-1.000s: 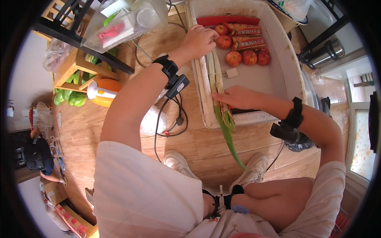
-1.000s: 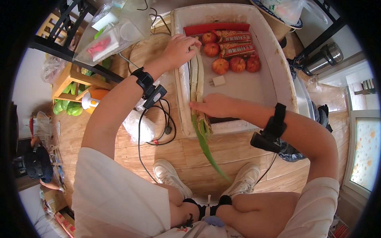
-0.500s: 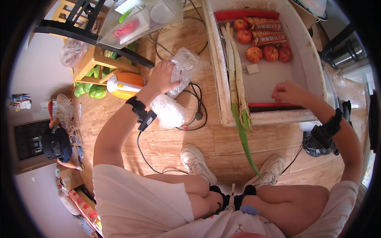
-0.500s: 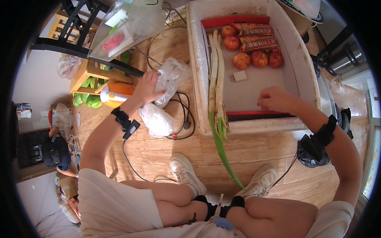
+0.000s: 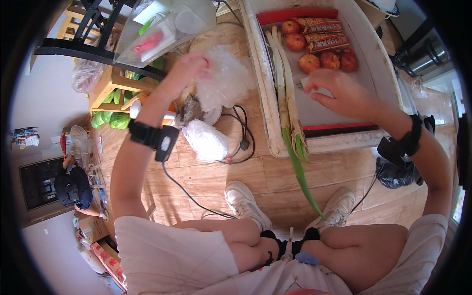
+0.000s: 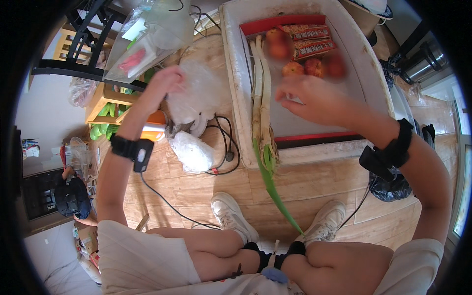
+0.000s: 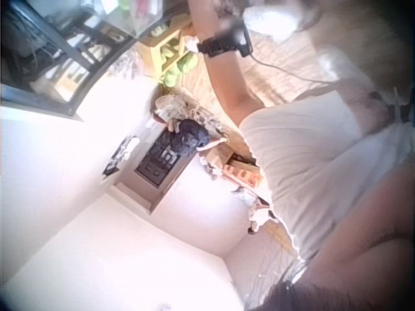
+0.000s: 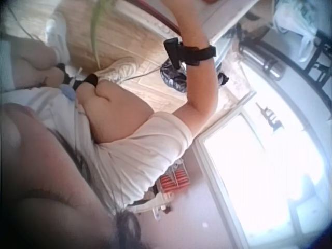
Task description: The person packs various items into a white styrofoam box, including apples, snack packages, and a large green scallion, then covers them with plastic bags.
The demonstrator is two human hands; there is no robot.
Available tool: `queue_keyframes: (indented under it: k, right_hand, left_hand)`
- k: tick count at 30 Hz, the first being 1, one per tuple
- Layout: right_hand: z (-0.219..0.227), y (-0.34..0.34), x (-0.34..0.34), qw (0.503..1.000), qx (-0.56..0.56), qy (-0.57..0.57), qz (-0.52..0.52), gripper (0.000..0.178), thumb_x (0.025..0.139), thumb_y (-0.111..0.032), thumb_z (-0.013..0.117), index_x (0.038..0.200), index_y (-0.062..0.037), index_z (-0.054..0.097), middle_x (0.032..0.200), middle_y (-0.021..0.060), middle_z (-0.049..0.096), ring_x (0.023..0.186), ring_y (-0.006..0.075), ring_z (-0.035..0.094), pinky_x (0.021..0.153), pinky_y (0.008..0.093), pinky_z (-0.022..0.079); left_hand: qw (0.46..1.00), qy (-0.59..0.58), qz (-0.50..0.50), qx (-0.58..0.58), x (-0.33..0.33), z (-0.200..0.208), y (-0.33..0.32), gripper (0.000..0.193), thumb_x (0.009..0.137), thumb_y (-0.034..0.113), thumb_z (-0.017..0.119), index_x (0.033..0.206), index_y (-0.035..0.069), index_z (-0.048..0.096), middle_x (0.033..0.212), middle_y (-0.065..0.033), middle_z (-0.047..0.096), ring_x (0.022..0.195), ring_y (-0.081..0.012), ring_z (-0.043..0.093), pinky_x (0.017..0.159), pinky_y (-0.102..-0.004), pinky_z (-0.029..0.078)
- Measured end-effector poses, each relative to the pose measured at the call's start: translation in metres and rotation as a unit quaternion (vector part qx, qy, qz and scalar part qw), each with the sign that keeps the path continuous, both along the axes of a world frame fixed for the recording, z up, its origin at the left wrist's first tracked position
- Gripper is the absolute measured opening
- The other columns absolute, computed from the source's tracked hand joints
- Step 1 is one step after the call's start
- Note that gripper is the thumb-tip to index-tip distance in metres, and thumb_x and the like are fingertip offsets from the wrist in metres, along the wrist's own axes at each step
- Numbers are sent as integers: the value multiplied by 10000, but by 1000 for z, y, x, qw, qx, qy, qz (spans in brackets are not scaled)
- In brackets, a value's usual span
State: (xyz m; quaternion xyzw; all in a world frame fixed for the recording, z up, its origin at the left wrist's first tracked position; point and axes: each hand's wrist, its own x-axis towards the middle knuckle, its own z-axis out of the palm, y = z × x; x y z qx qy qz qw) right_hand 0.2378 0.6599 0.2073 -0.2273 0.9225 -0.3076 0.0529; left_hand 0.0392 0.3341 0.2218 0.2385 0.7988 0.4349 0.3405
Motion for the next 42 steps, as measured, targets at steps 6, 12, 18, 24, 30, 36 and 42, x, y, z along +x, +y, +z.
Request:
queue_keyframes:
  k: [6,12,18,24,30,36,42]
  right_hand:
    - [14,-32,-20,982,-67,175,-1,840,731,-109,733,1433,-88,272,1394,154,370,1212,315,448,1026,391,373]
    - [9,-71,-45,958,-272,62,-67,746,765,-161,748,1385,-34,353,1294,153,497,1176,242,494,993,354,397]
    - [4,-69,-56,839,-497,-202,-93,353,844,-166,682,1149,-21,578,967,41,660,914,131,606,851,280,457]
    - [-3,-39,-75,851,-456,-246,-85,337,869,-154,641,1171,-43,544,1005,33,643,912,99,598,824,267,470]
    - [14,-31,-76,807,-530,-222,-134,313,843,-71,615,1144,-55,528,996,21,613,941,110,590,847,270,467]
    - [81,-14,-68,948,-155,278,35,218,702,-13,623,901,-42,539,1133,119,584,1059,207,563,917,350,443]
    - [96,-8,-59,847,64,525,59,87,776,-57,610,816,-6,550,1015,143,598,937,232,571,831,369,445]
  left_hand:
    - [958,-129,107,233,31,60,14,228,872,107,474,1053,6,569,979,-72,623,874,-153,617,775,-273,514]
    - [925,-165,125,319,32,37,-42,318,869,146,469,1148,3,523,1064,-101,605,973,-198,588,870,-319,473]
    - [911,-173,142,348,36,-2,-84,421,866,184,464,1244,-1,477,1149,-131,587,1072,-243,560,965,-366,431]
    - [867,-279,192,365,30,-4,-63,408,869,218,467,1220,13,511,1156,-121,590,1097,-250,552,969,-367,432]
    - [899,-161,261,311,20,2,-43,327,892,205,508,1176,46,545,1089,-83,618,984,-192,599,857,-311,491]
    - [954,240,146,110,30,39,-50,221,899,229,548,852,36,643,816,-62,667,752,-205,634,688,-307,485]
    - [819,539,58,-189,49,47,-25,215,884,211,534,776,37,601,709,-137,631,691,-348,609,605,-439,471]
